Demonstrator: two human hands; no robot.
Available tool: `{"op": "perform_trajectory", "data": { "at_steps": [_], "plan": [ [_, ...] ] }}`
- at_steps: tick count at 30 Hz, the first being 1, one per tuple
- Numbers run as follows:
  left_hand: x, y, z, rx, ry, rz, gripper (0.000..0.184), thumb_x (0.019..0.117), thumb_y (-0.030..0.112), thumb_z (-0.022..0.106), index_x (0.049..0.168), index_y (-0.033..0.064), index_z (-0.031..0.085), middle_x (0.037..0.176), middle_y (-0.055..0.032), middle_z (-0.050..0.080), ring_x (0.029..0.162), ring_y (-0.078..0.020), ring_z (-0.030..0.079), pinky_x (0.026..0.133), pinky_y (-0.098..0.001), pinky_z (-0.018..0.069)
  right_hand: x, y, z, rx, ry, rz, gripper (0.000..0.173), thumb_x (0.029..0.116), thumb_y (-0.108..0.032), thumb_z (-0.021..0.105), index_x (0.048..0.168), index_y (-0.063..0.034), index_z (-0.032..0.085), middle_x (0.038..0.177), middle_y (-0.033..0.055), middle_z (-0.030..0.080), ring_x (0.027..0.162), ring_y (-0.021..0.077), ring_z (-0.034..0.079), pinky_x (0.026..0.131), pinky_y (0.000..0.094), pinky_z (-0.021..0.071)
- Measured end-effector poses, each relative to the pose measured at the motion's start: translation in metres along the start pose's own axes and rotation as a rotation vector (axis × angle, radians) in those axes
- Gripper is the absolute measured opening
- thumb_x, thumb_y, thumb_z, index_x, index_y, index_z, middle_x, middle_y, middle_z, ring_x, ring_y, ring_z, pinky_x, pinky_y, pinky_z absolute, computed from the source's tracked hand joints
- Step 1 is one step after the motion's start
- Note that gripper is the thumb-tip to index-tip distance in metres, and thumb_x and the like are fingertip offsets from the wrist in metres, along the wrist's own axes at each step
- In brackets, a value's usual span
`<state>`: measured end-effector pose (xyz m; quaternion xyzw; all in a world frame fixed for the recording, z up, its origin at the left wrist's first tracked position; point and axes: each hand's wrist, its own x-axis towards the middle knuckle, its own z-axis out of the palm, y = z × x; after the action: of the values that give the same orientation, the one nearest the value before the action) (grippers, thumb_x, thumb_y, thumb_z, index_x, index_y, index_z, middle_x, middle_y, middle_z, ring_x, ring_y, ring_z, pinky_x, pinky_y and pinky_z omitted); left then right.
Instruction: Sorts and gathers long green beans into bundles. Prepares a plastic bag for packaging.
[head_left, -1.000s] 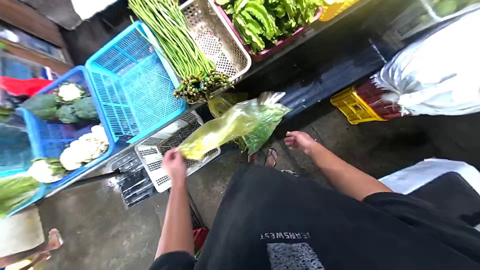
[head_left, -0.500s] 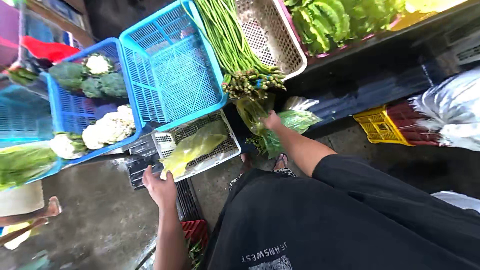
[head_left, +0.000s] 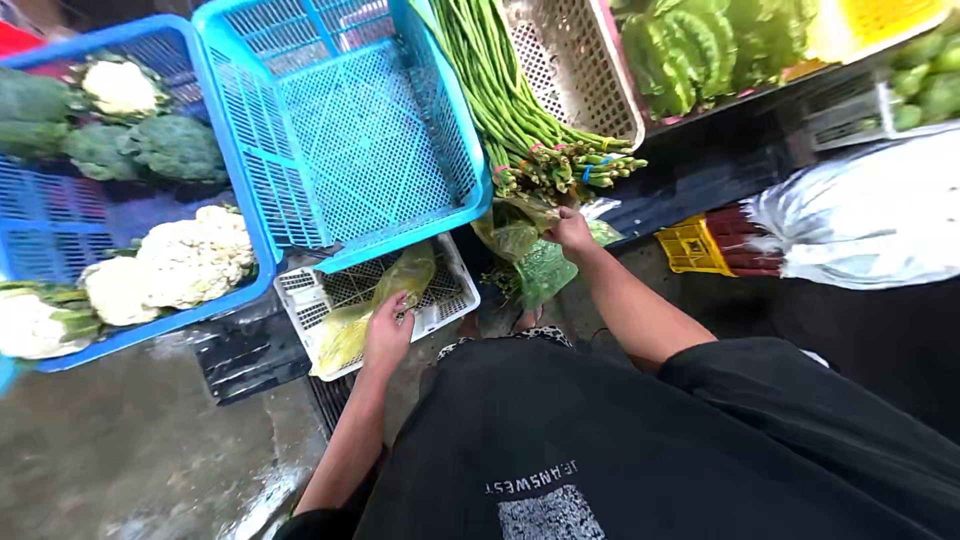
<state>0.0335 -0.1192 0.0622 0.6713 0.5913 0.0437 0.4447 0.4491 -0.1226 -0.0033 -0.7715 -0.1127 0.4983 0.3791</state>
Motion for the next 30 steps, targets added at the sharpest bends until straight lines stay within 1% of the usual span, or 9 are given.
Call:
{"op": "perform_trajectory", "data": {
  "at_steps": [5, 9, 11, 14, 16, 18, 22, 26, 30],
  "plan": [
    [0.038, 0.063, 0.036, -0.007, -0.206, 0.144, 0.043, 0.1003, 0.020, 0.062, 0.141, 0.0067, 0.059, 0.136, -0.0133, 0.064, 0.122, -0.0215, 0.065, 0.107, -0.0413, 0.0526, -0.061, -0.021, -0.026, 0.069, -0.055, -0.194, 0.019, 0.1049, -0.007, 0.051, 0.120, 0.0011, 0.059, 0.110, 0.0148, 0.066, 0.091, 0.0207, 0.068, 0.082, 0.0410, 0.0598],
    [0.040, 0.134, 0.073, 0.019, -0.350, 0.170, 0.085, 0.0928, 0.044, 0.074, 0.160, 0.0135, 0.032, 0.125, -0.0138, 0.069, 0.104, -0.0284, 0.071, 0.094, -0.0530, 0.0578, -0.114, -0.048, -0.028, 0.153, -0.115, -0.334, 0.013, 0.1038, -0.005, 0.052, 0.113, -0.0021, 0.060, 0.101, 0.0094, 0.065, 0.082, 0.0166, 0.066, 0.076, 0.0365, 0.0589],
    [0.030, 0.167, 0.090, 0.092, -0.345, 0.203, 0.094, 0.0891, 0.053, 0.075, 0.161, 0.0153, 0.028, 0.126, -0.0160, 0.068, 0.106, -0.0337, 0.070, 0.095, -0.0597, 0.0556, -0.140, -0.060, -0.032, 0.169, -0.179, -0.396, 0.013, 0.1030, -0.004, 0.052, 0.111, -0.0021, 0.061, 0.098, 0.0092, 0.066, 0.080, 0.0163, 0.066, 0.076, 0.0358, 0.0592],
    [0.010, 0.194, 0.107, 0.155, -0.210, 0.306, 0.057, 0.0964, 0.044, 0.067, 0.142, 0.0106, 0.058, 0.130, -0.0145, 0.067, 0.120, -0.0317, 0.065, 0.104, -0.0574, 0.0508, -0.170, -0.069, -0.049, 0.209, -0.271, -0.495, 0.013, 0.1008, -0.001, 0.050, 0.107, -0.0019, 0.062, 0.094, 0.0089, 0.066, 0.078, 0.0159, 0.064, 0.073, 0.0351, 0.0579],
    [-0.009, 0.206, 0.110, 0.179, -0.080, 0.372, 0.034, 0.0981, 0.035, 0.063, 0.118, 0.0090, 0.072, 0.117, -0.0105, 0.072, 0.112, -0.0272, 0.068, 0.099, -0.0528, 0.0541, -0.181, -0.069, -0.073, 0.242, -0.297, -0.521, 0.013, 0.1013, -0.001, 0.050, 0.108, -0.0020, 0.062, 0.094, 0.0086, 0.066, 0.080, 0.0159, 0.065, 0.075, 0.0355, 0.0583],
    [-0.033, 0.216, 0.106, 0.240, -0.008, 0.379, 0.033, 0.0961, 0.039, 0.067, 0.104, 0.0079, 0.073, 0.106, -0.0099, 0.073, 0.102, -0.0272, 0.070, 0.092, -0.0526, 0.0557, -0.187, -0.061, -0.102, 0.285, -0.293, -0.496, 0.012, 0.1027, -0.004, 0.051, 0.109, -0.0028, 0.062, 0.097, 0.0079, 0.067, 0.083, 0.0156, 0.066, 0.079, 0.0372, 0.0589],
    [-0.072, 0.220, 0.102, 0.485, -0.037, 0.277, 0.052, 0.0905, 0.055, 0.071, 0.106, 0.0055, 0.071, 0.102, -0.0136, 0.071, 0.100, -0.0320, 0.068, 0.091, -0.0551, 0.0540, -0.202, -0.025, -0.149, 0.295, -0.293, -0.469, 0.009, 0.1041, -0.009, 0.053, 0.106, -0.0074, 0.061, 0.092, 0.0043, 0.065, 0.077, 0.0108, 0.062, 0.072, 0.0310, 0.0559],
    [-0.103, 0.221, 0.113, 0.501, 0.031, 0.288, 0.030, 0.0927, 0.034, 0.069, 0.093, 0.0037, 0.070, 0.097, -0.0139, 0.069, 0.097, -0.0312, 0.067, 0.090, -0.0514, 0.0535, -0.212, 0.000, -0.163, 0.408, -0.321, -0.364, 0.011, 0.1065, -0.011, 0.052, 0.108, -0.0047, 0.060, 0.088, 0.0054, 0.064, 0.072, 0.0132, 0.062, 0.074, 0.0346, 0.0589],
    [-0.116, 0.216, 0.125, 0.434, 0.020, 0.197, 0.025, 0.0910, 0.032, 0.068, 0.086, 0.0073, 0.067, 0.095, -0.0096, 0.064, 0.094, -0.0267, 0.065, 0.085, -0.0484, 0.0534, -0.221, 0.002, -0.171, 0.386, -0.377, -0.400, 0.006, 0.1056, -0.012, 0.053, 0.105, -0.0080, 0.058, 0.084, 0.0023, 0.061, 0.068, 0.0099, 0.059, 0.070, 0.0295, 0.0567]
  ]
}}
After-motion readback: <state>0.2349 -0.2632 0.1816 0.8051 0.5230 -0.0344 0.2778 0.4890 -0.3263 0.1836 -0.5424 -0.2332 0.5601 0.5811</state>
